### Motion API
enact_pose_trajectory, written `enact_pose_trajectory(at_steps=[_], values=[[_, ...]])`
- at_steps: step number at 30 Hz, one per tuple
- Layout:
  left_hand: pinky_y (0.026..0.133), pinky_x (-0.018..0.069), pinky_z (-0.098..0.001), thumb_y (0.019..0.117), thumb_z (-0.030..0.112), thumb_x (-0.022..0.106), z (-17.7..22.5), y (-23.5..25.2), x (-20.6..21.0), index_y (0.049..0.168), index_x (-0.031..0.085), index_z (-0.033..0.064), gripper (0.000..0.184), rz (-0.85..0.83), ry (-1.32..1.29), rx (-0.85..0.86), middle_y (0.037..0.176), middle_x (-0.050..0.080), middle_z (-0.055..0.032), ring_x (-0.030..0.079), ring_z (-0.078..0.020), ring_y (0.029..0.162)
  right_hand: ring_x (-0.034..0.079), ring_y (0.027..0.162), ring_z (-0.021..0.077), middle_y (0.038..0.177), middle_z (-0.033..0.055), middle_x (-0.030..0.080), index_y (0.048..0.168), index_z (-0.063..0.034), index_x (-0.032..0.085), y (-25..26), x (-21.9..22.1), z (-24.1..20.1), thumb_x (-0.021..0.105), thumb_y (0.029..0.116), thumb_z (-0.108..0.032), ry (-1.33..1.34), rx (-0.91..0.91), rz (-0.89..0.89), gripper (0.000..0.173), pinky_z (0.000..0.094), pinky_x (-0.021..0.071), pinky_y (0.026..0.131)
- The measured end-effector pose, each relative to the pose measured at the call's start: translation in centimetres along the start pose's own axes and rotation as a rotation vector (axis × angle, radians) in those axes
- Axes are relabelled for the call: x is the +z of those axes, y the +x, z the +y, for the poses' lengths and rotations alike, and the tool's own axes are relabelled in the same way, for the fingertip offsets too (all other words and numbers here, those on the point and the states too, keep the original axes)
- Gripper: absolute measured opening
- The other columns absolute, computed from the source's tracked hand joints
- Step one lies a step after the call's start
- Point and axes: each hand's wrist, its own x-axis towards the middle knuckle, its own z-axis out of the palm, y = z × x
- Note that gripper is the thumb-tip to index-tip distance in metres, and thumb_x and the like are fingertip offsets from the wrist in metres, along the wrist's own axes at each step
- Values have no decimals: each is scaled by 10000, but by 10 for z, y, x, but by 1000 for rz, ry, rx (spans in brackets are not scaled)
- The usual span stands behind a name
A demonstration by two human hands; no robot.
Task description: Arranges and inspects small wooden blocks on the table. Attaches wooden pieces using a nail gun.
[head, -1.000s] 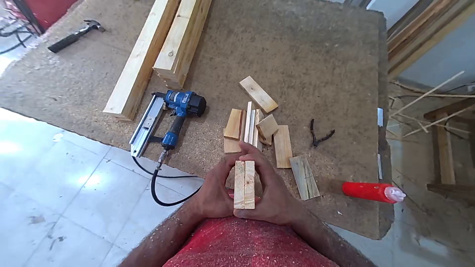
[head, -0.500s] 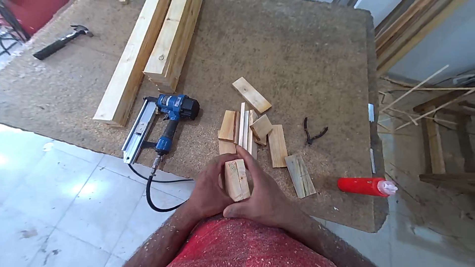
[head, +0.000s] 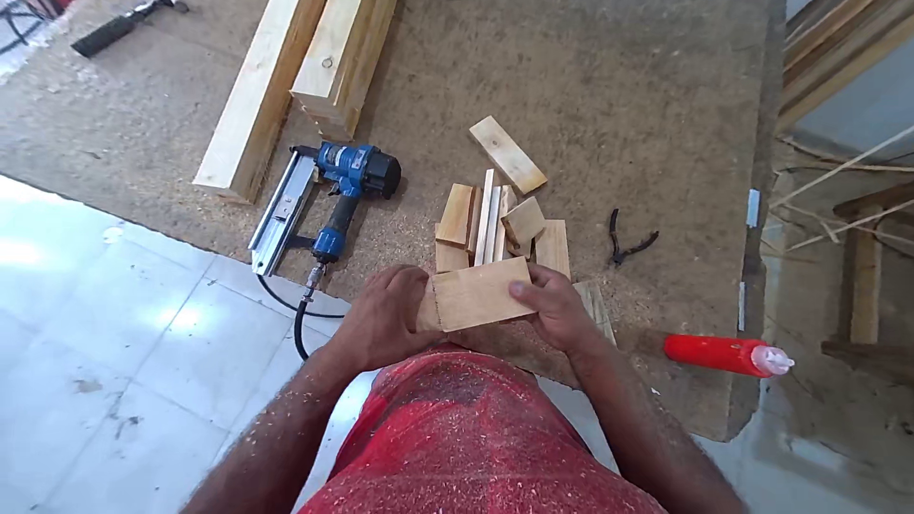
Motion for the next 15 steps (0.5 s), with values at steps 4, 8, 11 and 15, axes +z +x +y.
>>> enact_pose_trajectory(at_steps=[4,8,11,15], values=[[1074,463,-526,677,666,823,-4,-6,7,1441,526,128,980,66,17,74,1379,598,-77,568,-261,1277,748,864,269,1048,185,725,1235,-9,626,0,1,3,731,889,-219,57,-14,-20,418,459,655,725],[1028,510,-462,683,572,850,-4,-8,18,1389,568,113,887,118,-36,67,1335,603,-80,581,-245,1226,747,875,264,1051,186,723,1233,-3,630,-2,3,11,725,907,-210,80,-13,-34,398,453,655,740],[1041,503,-467,672,569,852,-6,-12,22,1383,574,122,885,102,-21,38,1345,606,-68,574,-249,1244,746,866,257,1038,178,728,1229,0,629,-4,5,16,707,905,-193,62,-4,-8,385,444,654,732],[1042,463,-594,641,674,834,-4,-14,37,1435,554,119,1009,8,107,21,1305,648,-103,572,-335,1255,739,883,274,1059,180,723,1259,23,602,-10,4,33,632,966,-142,15,66,9,338,465,647,755]])
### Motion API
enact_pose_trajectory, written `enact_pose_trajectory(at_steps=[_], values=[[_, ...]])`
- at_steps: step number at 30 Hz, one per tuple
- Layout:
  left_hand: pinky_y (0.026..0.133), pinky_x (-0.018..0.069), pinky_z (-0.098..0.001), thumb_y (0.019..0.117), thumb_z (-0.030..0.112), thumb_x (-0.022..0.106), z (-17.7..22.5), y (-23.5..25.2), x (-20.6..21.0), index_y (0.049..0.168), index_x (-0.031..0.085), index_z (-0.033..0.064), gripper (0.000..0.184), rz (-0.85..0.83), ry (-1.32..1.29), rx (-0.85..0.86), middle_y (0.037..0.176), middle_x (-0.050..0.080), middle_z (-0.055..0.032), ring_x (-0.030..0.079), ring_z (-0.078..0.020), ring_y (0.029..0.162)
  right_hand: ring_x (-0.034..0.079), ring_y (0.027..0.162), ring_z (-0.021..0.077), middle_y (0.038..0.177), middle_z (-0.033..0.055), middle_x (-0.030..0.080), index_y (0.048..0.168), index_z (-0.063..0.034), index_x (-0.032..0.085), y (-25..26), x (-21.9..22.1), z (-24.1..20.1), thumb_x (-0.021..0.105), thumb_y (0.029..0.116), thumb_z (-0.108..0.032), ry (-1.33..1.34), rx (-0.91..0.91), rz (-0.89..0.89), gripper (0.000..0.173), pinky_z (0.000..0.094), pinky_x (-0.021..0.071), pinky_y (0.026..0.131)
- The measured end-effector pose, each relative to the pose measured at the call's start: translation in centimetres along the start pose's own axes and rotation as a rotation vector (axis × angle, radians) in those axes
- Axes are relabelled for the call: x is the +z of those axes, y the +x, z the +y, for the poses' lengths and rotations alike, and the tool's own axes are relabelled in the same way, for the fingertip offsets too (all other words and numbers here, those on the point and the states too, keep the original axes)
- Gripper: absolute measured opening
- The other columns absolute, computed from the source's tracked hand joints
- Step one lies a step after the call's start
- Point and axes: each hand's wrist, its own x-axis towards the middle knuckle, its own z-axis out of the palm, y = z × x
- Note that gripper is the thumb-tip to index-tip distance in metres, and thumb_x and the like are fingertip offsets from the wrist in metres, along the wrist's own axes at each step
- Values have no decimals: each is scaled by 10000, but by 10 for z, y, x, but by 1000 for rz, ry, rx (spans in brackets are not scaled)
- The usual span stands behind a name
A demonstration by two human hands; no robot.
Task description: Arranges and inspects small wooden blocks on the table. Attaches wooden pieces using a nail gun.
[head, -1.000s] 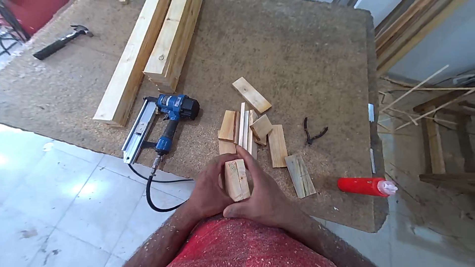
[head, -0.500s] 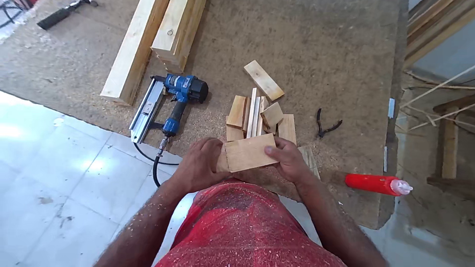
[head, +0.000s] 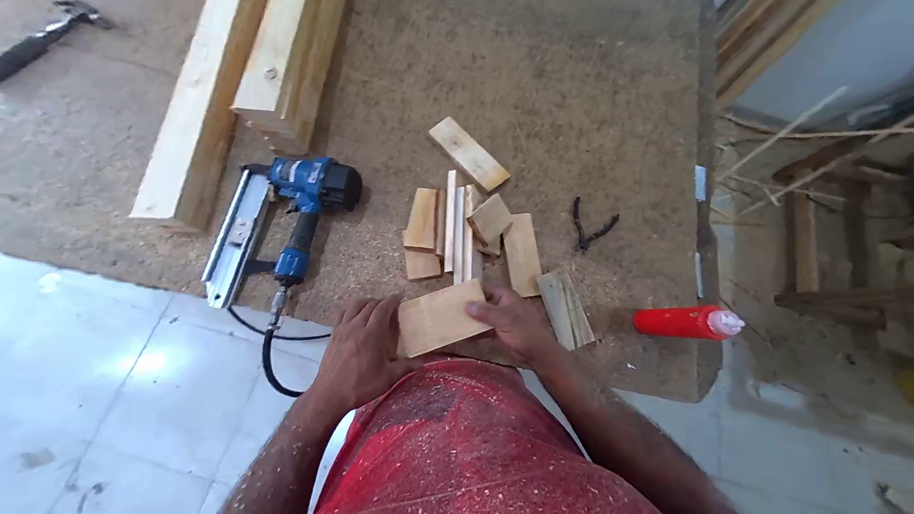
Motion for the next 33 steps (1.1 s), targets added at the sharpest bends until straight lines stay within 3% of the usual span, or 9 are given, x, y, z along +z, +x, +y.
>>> enact_pose_trajectory(at_steps=[6,10,14,17,25,28,29,31,33], values=[[1004,526,-535,666,675,808,-13,6,48,1396,570,97,961,-230,-58,-163,1239,677,-109,657,-281,1142,737,991,333,1265,205,660,1535,-95,386,9,-15,45,606,1039,-314,-96,121,44,585,507,643,830],[950,555,-557,656,570,862,-26,5,64,1413,546,100,946,-198,-283,-378,1214,685,-123,679,-269,1101,642,1212,300,1373,159,623,1502,-82,483,10,-46,35,532,1030,-538,-815,7,349,659,548,535,1015],[924,525,-632,709,450,887,-39,-2,66,1450,491,84,916,-29,-323,-644,1194,674,-204,666,-365,1090,489,1370,438,1454,267,521,1442,12,523,55,-105,27,711,928,-450,-1296,4,666,717,594,424,1121],[922,504,-662,752,426,866,-51,7,67,1455,479,75,876,35,-259,-814,1206,658,-242,644,-419,1106,488,1351,441,1437,256,523,1467,4,473,80,-124,22,768,816,-567,-1454,168,677,915,633,397,1099],[930,519,-666,728,485,885,-49,31,55,1600,227,63,1171,31,-227,-981,1223,646,-305,653,-472,1110,568,1240,441,1334,261,589,1415,19,509,95,-129,15,735,731,-651,-1436,285,694,983,619,437,1053],[659,595,-443,989,411,662,-48,14,28,1329,579,46,506,13,-758,-1103,977,714,-167,703,-269,767,656,1075,443,1177,254,659,1320,-3,580,84,-143,-9,742,802,-576,-1121,247,753,790,662,534,871],[621,592,-395,1052,424,535,-48,5,16,1281,588,42,448,-31,-1008,-1127,935,714,-153,698,-243,719,669,1035,437,1141,243,677,1342,-32,579,79,-151,-16,728,856,-527,-987,189,754,709,681,532,848],[707,616,-403,1074,453,391,-49,-12,-3,1294,550,50,486,-138,-1386,-1025,978,708,-181,717,-268,796,677,1031,382,1152,204,693,1400,-75,585,74,-164,-22,669,937,-446,-798,5,778,599,658,530,881],[817,621,-434,1024,434,424,-45,-16,-6,1314,544,68,482,-180,-1544,-898,1058,710,-191,728,-291,914,682,1077,270,1214,149,695,1449,-85,555,73,-170,-22,625,966,-394,-650,-197,769,578,552,544,949]])
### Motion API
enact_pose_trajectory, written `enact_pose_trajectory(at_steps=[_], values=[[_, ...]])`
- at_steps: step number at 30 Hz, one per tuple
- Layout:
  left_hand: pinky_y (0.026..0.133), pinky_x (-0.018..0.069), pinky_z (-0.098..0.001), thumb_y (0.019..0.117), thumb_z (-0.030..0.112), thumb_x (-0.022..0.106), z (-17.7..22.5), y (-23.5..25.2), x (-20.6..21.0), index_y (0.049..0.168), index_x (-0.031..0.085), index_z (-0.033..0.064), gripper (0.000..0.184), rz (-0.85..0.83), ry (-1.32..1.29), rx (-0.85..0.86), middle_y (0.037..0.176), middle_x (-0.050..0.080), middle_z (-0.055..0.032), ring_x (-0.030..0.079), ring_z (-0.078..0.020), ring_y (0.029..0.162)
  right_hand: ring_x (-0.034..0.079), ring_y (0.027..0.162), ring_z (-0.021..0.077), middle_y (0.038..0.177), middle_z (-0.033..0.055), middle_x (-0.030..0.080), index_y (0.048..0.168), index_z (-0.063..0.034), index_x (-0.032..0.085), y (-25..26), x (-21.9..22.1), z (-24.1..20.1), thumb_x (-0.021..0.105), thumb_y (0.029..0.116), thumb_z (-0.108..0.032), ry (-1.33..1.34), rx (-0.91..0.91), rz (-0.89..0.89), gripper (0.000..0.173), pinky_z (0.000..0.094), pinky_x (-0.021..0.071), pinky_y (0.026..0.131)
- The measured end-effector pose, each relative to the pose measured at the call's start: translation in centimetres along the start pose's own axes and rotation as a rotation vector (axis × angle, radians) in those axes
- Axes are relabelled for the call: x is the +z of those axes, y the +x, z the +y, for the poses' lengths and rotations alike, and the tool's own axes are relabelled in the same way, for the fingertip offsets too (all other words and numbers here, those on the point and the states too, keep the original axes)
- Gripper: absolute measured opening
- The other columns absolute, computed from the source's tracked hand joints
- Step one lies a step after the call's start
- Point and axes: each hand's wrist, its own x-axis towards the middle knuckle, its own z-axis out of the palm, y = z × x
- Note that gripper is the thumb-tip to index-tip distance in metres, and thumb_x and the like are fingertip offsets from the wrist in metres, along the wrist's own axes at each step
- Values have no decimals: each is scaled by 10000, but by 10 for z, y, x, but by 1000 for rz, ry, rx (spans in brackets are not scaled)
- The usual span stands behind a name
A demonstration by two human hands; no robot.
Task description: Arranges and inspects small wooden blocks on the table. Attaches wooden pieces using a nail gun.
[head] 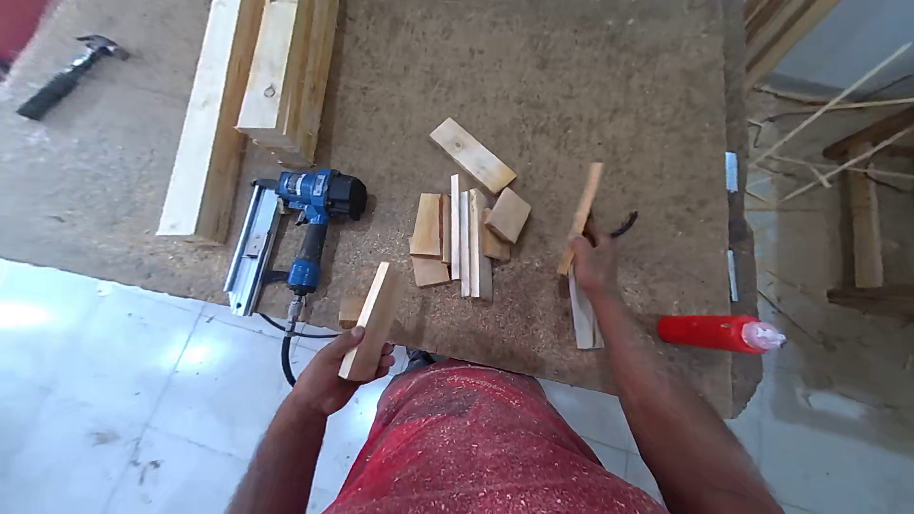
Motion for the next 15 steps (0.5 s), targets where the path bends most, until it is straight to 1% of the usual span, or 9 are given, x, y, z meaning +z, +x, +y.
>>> enact_pose_trajectory(at_steps=[2,3,4,5,7,9,11,12,15], values=[[875,607,-451,1022,382,448,-4,12,11,1323,547,58,453,-29,-23,89,1096,710,-186,721,-292,968,664,1138,223,1303,145,655,1491,-62,492,-4,2,-6,635,947,-354,166,-76,-48,634,470,550,990],[903,595,-467,1029,360,452,-6,24,15,1316,549,47,436,-40,-30,146,1114,706,-185,713,-294,989,667,1123,212,1297,138,649,1481,-66,495,-12,4,-15,642,936,-333,232,-95,-98,624,452,571,965],[918,584,-481,1020,351,484,-9,39,19,1311,557,38,434,-52,-39,201,1131,703,-185,705,-295,1007,682,1072,209,1269,128,656,1470,-76,508,-24,7,-26,643,928,-311,282,-108,-154,606,443,597,904],[916,584,-476,988,359,535,-10,54,23,1306,570,43,450,-64,-32,241,1145,703,-174,703,-286,1020,691,1033,203,1252,115,660,1471,-89,506,-40,12,-39,644,919,-301,309,-119,-221,607,433,615,852],[903,584,-439,962,377,585,-15,83,22,1307,581,55,471,-77,31,283,1150,697,-134,690,-249,1032,678,1056,187,1272,88,655,1496,-109,480,-77,25,-57,674,888,-318,335,-119,-385,671,422,604,870],[847,592,-395,1010,369,517,-17,105,16,1275,605,58,418,-50,100,265,1103,710,-108,695,-214,980,687,1073,184,1254,76,681,1465,-109,513,-103,45,-58,715,839,-348,404,-98,-506,700,413,609,890],[891,589,-418,1018,403,491,-15,111,12,1326,582,64,467,-96,90,207,1137,713,-124,701,-234,1014,681,1093,190,1255,84,679,1463,-111,516,-121,59,-53,717,824,-356,473,-44,-609,713,415,601,902],[932,581,-428,983,437,530,-13,109,10,1356,561,71,524,-164,60,191,1176,711,-135,701,-248,1055,678,1091,187,1257,80,675,1471,-120,509,-127,61,-50,719,832,-371,485,-37,-647,718,414,598,901],[978,563,-469,803,529,777,-17,97,11,1377,554,113,743,-404,-135,201,1281,682,-172,685,-307,1139,683,1085,181,1262,66,681,1487,-158,508,-132,58,-40,729,831,-409,435,-47,-667,736,404,598,898]])
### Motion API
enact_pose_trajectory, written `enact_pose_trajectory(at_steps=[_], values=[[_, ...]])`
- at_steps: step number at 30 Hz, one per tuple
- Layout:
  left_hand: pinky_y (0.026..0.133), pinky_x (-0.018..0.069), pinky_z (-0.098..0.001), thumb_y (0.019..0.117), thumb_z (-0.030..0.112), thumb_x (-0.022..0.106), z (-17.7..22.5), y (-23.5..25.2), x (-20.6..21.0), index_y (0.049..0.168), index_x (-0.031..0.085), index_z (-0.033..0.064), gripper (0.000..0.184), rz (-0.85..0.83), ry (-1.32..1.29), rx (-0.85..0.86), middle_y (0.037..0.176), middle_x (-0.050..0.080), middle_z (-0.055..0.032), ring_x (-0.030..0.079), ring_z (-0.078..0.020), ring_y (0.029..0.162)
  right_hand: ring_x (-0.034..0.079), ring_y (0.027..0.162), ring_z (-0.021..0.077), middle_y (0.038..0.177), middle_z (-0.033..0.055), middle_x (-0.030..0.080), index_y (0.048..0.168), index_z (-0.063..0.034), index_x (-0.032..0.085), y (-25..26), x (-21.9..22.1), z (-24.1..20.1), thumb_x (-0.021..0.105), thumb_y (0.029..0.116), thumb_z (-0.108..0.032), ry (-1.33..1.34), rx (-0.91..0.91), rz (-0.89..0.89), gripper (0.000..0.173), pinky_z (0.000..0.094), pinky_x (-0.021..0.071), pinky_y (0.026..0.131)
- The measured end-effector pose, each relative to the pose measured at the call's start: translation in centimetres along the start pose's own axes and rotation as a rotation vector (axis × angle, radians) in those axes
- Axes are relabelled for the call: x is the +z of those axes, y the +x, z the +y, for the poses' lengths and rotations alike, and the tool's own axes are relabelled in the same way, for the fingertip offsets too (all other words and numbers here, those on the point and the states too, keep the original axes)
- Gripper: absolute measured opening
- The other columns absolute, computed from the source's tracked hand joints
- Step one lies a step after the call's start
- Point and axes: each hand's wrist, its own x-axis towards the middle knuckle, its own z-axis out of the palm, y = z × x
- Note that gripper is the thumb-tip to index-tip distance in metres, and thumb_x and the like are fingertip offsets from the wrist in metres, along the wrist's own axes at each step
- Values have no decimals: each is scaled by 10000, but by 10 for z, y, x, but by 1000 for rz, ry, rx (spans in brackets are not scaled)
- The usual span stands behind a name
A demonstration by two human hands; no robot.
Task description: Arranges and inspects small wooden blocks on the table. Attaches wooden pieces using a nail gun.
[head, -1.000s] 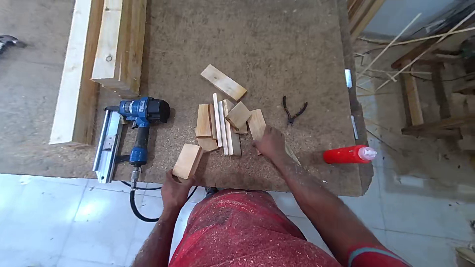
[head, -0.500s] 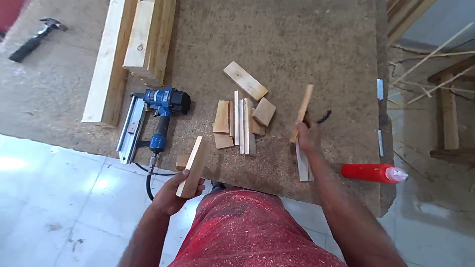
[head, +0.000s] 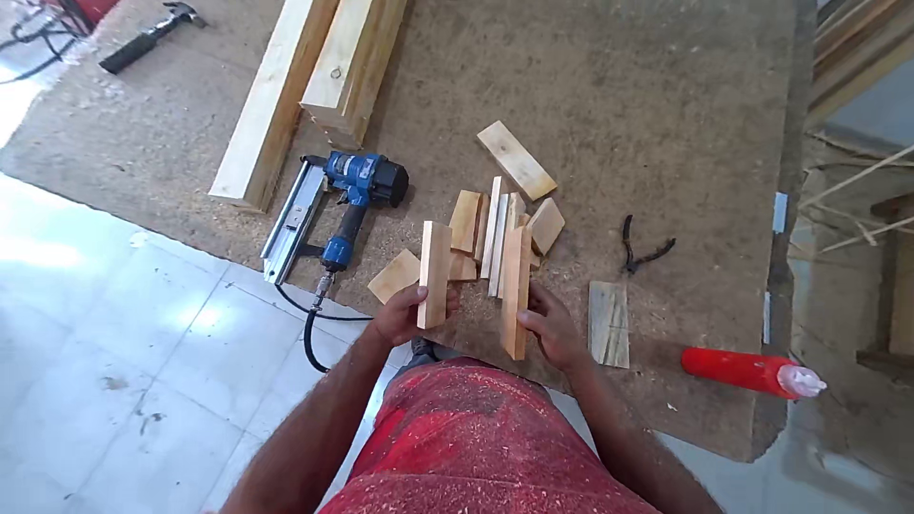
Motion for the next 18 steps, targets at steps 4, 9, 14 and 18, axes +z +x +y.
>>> enact_pose_trajectory(at_steps=[4,9,14,18], values=[[1000,542,-527,797,475,817,-10,-1,-1,1379,571,124,722,-110,-212,97,1337,636,-191,652,-353,1182,681,1087,204,1270,98,673,1501,-122,482,1,-17,11,704,853,-356,-136,93,214,724,435,590,903],[783,595,-456,963,301,684,29,48,23,1303,565,-7,474,498,519,102,1061,694,-175,695,-263,885,662,1031,380,1263,202,639,1493,-146,499,-1,-32,18,761,880,-448,-699,302,498,731,636,543,836],[888,537,-651,744,533,806,71,133,45,1255,617,10,755,823,1175,-64,1122,691,-227,677,-398,1059,589,1203,447,1386,237,552,1477,-139,509,0,-27,43,800,804,-522,-1042,383,557,827,638,532,922],[932,541,-623,795,564,732,65,170,59,1437,426,-14,916,822,1457,-210,1335,592,-268,638,-416,1183,562,1277,406,1416,212,543,1481,-115,517,-15,-27,56,797,847,-475,-1069,396,507,781,577,530,991]])
